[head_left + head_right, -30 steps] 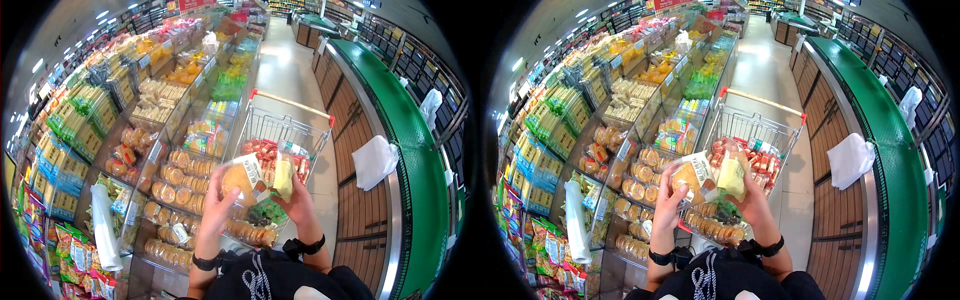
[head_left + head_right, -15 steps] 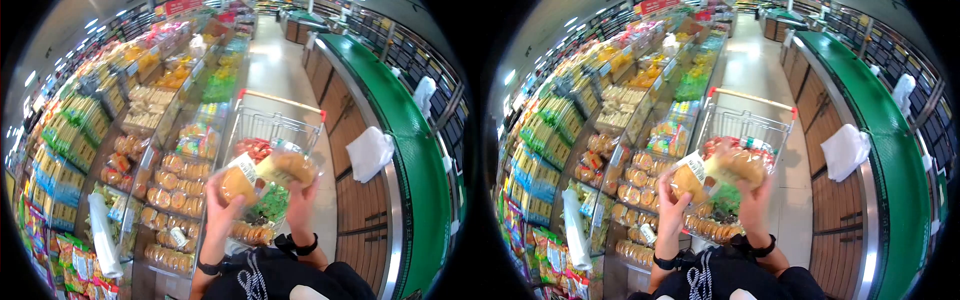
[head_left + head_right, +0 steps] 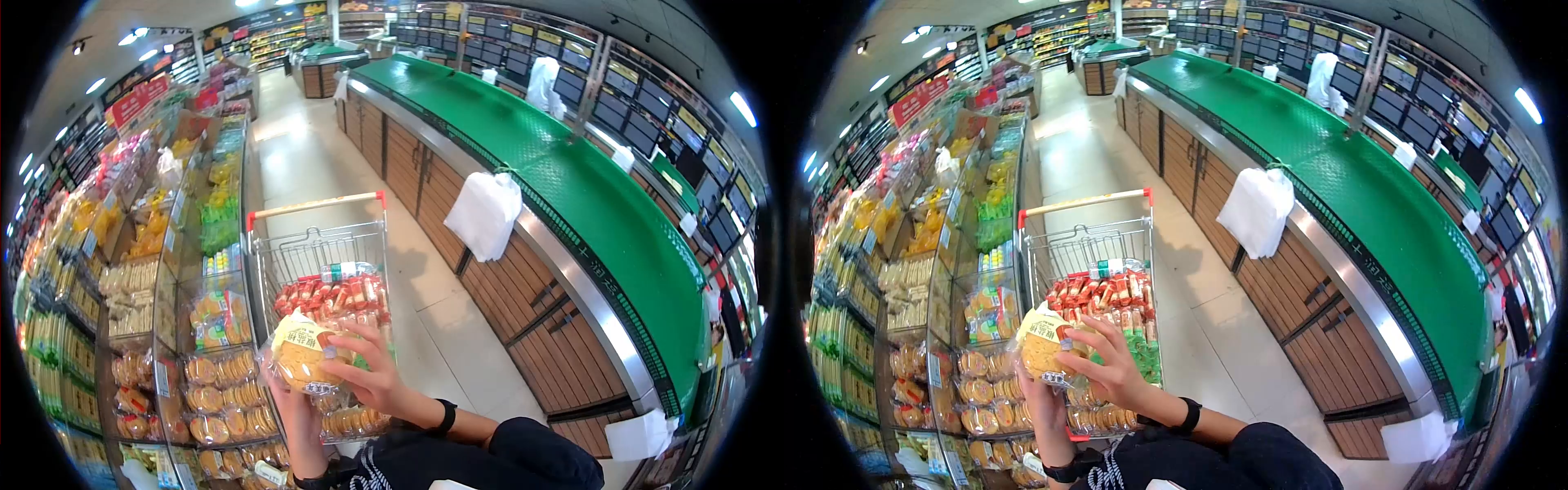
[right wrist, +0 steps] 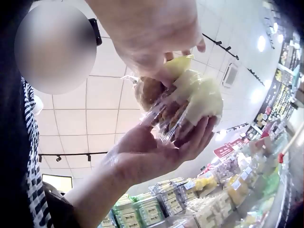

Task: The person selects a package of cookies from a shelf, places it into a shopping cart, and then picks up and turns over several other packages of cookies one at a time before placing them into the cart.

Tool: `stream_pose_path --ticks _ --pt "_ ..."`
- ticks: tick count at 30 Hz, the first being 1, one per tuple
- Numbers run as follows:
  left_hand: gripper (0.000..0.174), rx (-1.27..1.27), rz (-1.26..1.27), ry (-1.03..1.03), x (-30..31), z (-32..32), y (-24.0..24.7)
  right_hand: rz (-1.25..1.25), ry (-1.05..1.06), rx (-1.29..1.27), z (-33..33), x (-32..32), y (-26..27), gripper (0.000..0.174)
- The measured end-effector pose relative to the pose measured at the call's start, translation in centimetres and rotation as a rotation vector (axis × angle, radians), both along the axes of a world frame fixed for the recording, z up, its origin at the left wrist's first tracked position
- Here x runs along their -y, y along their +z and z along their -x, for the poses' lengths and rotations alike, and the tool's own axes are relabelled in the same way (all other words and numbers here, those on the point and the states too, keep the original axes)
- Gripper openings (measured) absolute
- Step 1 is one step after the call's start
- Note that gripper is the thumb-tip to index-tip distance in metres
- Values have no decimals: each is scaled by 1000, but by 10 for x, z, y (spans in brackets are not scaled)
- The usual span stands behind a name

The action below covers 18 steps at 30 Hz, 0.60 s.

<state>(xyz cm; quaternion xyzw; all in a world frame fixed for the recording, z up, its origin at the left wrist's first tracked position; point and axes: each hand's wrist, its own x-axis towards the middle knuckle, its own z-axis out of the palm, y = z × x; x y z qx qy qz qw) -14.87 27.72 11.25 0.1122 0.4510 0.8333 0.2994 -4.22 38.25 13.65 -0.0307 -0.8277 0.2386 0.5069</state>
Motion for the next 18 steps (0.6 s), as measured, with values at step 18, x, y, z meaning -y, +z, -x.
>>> stream_pose_path --ticks 18 --pt "70 -98 -309 -134 -14 -12 5 83 -109 -64 -7 11 3 45"
